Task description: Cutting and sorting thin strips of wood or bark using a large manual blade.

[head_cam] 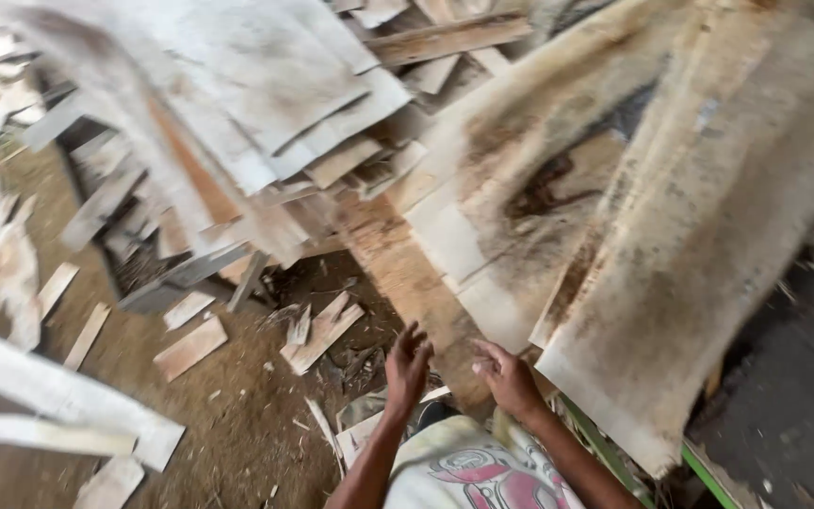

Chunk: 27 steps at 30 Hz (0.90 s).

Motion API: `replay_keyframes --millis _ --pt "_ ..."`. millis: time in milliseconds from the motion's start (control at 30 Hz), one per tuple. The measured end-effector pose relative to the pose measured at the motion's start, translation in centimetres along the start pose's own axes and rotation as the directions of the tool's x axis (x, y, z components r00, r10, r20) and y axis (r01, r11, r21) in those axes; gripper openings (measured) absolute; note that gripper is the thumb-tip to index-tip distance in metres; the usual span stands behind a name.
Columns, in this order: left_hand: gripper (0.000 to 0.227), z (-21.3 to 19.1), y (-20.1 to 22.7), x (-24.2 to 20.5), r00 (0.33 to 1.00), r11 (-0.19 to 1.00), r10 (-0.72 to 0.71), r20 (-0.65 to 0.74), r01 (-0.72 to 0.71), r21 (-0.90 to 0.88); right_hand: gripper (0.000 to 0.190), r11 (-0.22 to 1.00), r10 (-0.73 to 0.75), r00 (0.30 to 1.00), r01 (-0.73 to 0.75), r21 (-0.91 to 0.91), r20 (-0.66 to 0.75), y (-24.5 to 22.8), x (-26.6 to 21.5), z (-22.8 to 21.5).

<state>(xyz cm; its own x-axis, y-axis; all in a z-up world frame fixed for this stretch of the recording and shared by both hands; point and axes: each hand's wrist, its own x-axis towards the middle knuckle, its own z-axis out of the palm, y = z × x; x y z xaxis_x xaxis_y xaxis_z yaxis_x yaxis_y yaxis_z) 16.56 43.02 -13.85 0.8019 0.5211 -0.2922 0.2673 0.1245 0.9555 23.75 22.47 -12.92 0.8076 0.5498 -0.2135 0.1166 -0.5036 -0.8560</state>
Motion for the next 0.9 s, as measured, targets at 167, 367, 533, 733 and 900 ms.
replay_keyframes --millis 167,367,533,733,900 --pt "0.051 5.6 -2.4 -4.8 0.873 0.993 0.073 0.482 -0.111 0.051 0.048 1.000 0.007 0.919 0.000 0.019 -0.394 5.6 -8.1 -1.8" --pt "0.054 11.3 3.6 -3.2 0.755 0.721 0.134 0.641 -0.519 0.460 0.050 0.990 0.061 0.767 -0.130 -0.061 -0.639 8.8 -13.3 -2.1" --pt "0.083 16.2 0.1 -1.9 0.697 0.450 0.136 0.704 -0.676 0.583 0.059 0.966 -0.025 0.669 -0.176 -0.191 -0.743 9.4 -16.1 -2.5" --pt "0.093 18.6 1.2 -3.2 0.724 0.350 -0.002 0.690 -0.646 0.679 0.077 0.892 0.179 0.477 -0.447 -0.062 -0.861 12.9 -17.5 -3.2" --pt "0.085 19.2 0.5 -2.1 0.796 0.479 0.004 0.605 -0.533 0.698 0.085 0.767 0.585 0.355 -0.533 0.357 -0.729 16.5 -18.1 -4.3"
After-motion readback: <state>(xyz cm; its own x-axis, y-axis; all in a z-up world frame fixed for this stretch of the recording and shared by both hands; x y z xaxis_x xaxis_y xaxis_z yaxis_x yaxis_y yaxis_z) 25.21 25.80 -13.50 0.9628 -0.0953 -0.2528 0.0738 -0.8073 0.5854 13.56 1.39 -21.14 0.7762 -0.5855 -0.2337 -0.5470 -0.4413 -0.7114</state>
